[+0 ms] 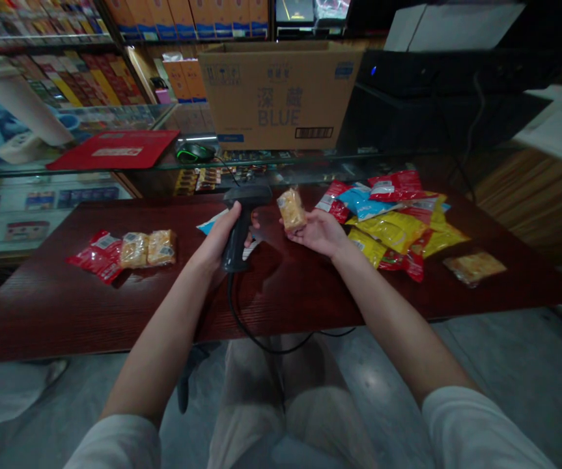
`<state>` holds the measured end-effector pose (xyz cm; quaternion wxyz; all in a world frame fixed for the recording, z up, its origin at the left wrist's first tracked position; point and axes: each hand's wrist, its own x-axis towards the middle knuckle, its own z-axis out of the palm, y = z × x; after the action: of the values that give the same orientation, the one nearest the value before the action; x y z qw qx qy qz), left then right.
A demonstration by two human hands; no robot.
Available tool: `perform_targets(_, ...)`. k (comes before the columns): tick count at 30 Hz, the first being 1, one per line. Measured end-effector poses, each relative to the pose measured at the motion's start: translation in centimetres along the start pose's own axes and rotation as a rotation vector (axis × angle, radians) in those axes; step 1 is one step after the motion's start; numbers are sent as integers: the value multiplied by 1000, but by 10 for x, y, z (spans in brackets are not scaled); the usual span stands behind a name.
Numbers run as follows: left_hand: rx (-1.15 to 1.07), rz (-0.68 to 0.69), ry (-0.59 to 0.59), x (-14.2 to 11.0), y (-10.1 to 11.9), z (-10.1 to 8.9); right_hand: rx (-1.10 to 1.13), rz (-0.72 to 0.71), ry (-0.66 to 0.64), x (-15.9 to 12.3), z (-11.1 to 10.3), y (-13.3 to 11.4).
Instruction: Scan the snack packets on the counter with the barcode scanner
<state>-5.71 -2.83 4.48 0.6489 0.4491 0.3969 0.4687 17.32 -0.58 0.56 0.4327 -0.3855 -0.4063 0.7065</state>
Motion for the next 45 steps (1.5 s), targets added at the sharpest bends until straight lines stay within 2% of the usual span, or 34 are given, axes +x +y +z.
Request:
perform_targets(10, 26, -21, -1, 0, -3, 1, 41, 75, 7, 2, 3, 3)
perform_targets(14, 64, -17, -56, 2, -7, -2, -22, 75, 10, 2, 3, 3)
perform_targets(18, 109, -11, -111, 1, -9, 0, 20, 125, 16, 1, 5, 2)
perform_targets(24, 99, -47, -62, -1, -8, 10, 18, 135, -17, 1, 5, 3)
perform_targets(28, 96, -58, -68, 0, -8, 9, -37, 102, -19, 2, 3, 4)
perform_targets(33, 98, -55, -69, 0, -10, 7, 26, 103, -26, 2, 3, 4)
perform_targets(37, 152, -43, 0, 1, -8, 4, -39, -12, 35, 0, 0, 2)
perform_targets(40, 172, -5, 125, 6, -5, -5, -209, -193, 130, -2, -4, -4)
perform_targets(42, 191, 24, 197, 10, -4, -12, -393, -381, 241, -6, -8, -12)
perform_targets(45, 213, 36, 275, 15, -3, -22, -788, -649, 545, -18, -17, -30)
